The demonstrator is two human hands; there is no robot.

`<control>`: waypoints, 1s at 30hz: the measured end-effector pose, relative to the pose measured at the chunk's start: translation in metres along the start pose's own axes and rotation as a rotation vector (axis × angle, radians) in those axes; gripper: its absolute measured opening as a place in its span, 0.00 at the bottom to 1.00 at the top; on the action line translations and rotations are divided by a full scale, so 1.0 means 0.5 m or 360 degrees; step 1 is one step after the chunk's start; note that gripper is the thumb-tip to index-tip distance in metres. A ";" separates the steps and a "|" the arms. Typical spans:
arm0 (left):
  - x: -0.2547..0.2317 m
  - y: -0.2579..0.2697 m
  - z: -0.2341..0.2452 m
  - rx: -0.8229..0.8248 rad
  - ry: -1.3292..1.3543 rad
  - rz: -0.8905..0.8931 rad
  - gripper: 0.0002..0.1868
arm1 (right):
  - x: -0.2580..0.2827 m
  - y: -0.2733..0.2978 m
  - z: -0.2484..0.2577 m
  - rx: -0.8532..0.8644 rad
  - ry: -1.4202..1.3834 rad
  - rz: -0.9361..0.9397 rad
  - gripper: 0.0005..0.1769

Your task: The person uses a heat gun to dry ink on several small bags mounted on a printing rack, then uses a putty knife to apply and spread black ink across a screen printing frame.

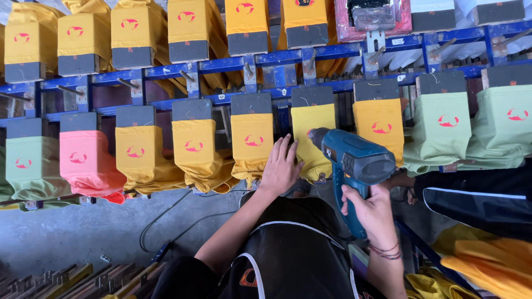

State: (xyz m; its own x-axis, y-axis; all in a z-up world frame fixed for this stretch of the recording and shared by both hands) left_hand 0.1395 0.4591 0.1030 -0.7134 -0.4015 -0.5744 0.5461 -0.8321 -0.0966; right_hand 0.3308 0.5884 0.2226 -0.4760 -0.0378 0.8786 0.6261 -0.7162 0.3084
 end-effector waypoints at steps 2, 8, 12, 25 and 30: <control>0.020 0.011 -0.019 -0.0070 0.0114 -0.0041 0.32 | 0.015 0.003 -0.011 -0.0070 -0.0050 -0.0005 0.05; 0.097 0.025 -0.102 0.0041 0.0412 0.0023 0.12 | 0.012 -0.002 -0.008 -0.0061 -0.0077 -0.0006 0.05; 0.065 0.008 -0.070 -0.0012 0.0281 -0.0085 0.14 | 0.000 -0.003 -0.004 -0.0120 -0.0029 -0.0004 0.06; -0.021 -0.056 -0.058 0.0063 -0.0310 -0.0210 0.35 | 0.007 0.000 0.108 -0.0419 0.0013 -0.0097 0.01; -0.093 -0.114 -0.065 -0.0079 -0.0142 -0.0270 0.32 | -0.019 -0.028 0.187 -0.0543 0.0108 -0.0036 0.04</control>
State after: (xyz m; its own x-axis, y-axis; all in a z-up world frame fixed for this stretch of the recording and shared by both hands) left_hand 0.1559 0.5376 0.1089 -0.8320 -0.2912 -0.4723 0.4340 -0.8718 -0.2270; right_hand 0.3843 0.6639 0.2442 -0.5347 -0.0574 0.8431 0.3778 -0.9087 0.1777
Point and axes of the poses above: each hand's wrist, its own y-axis away from the middle knuckle, its own z-axis out of the back of the hand, x = y × z, the point moved 1 cm from there along -y, towards the middle knuckle, and after that the axes turned 15 degrees about y, right-handed, at the moved point
